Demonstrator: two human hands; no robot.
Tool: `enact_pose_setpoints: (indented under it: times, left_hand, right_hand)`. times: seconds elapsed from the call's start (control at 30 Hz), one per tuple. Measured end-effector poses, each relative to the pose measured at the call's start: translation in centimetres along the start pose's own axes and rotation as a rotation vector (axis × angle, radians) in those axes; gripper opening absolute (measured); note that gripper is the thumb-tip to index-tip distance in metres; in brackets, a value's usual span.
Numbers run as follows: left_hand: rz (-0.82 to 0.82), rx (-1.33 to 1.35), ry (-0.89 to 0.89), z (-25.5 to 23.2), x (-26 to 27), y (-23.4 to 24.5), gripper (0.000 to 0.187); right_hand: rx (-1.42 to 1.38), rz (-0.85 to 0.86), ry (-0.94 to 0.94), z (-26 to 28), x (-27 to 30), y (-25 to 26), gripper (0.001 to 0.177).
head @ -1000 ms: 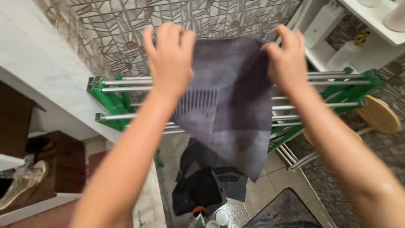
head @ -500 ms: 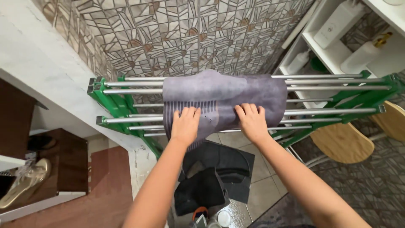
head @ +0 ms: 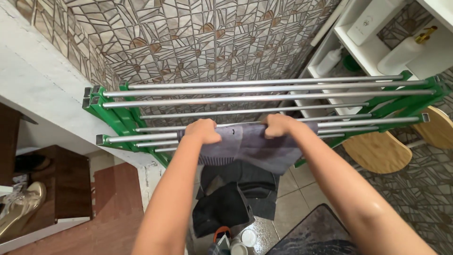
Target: The recorder cleans a floor mat in a bathroom setting using water, soap, and a brush.
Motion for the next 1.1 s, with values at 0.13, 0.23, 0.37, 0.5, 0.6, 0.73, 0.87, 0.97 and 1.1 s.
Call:
enact_pose_setpoints:
  times: [0.13,0.23,0.37,0.5,0.6,0.73,0.87,0.97,1.1]
  left_hand:
    - [-0.452,0.427,-0.26,0.9,4.9,2.7,0.038]
    - [-1.051,0.969,-0.273,7.6,9.9,0.3,0.021]
    - [-1.257,1.27,0.08,17.1,8.6,-11.8,0.018]
    - [-0.83,1.235,0.188,15.2,6.7,-11.8,0.045]
    - [-0.869,0.928,0.116,14.4,7.3,-9.0,0.035]
    - [-0.993,0.793,0.116,14.0,10.5,-2.6,0.02]
    - [-1.193,0.687,0.08,14.5,14.0,4.1,0.018]
    - [-1.108,0.714,0.324,17.0,14.0,4.6,0.018]
    - [-1.011,0.399,0.474,17.5,13.3,3.7,0.014]
  right_hand:
    - [-0.12,-0.208,0.126,1.5,5.2,2.0,0.06]
    - [-0.208,-0.832,0.167,-0.6,12.5,2.5,0.048]
    - [-0.793,-1.349,-0.099,-12.1,15.5,-6.0,0.047]
    - [-1.289,-1.138,-0.147,-18.3,11.5,-11.5,0.043]
    - [-1.376,-0.799,-0.109,-18.4,9.6,-11.8,0.021]
    - [-1.395,-0.826,-0.098,-17.2,11.5,-5.7,0.01]
    - [-1.168,-0.765,-0.113,-13.5,11.6,1.0,0.029]
    - [-0.928,-0.742,-0.008,-9.7,8.5,3.4,0.075]
    - [-0.72,-0.68,-0.111,-5.6,7.2,2.4,0.094]
Point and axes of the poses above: each hand's wrist, its own x-axis away from the middle knuckle, its own y-axis out of the back of the hand, z = x × y, the point moved 9 cm from there along -x, towards the middle knuckle, and after that the axes turned 8 degrees about z, right-handed, at the moved point
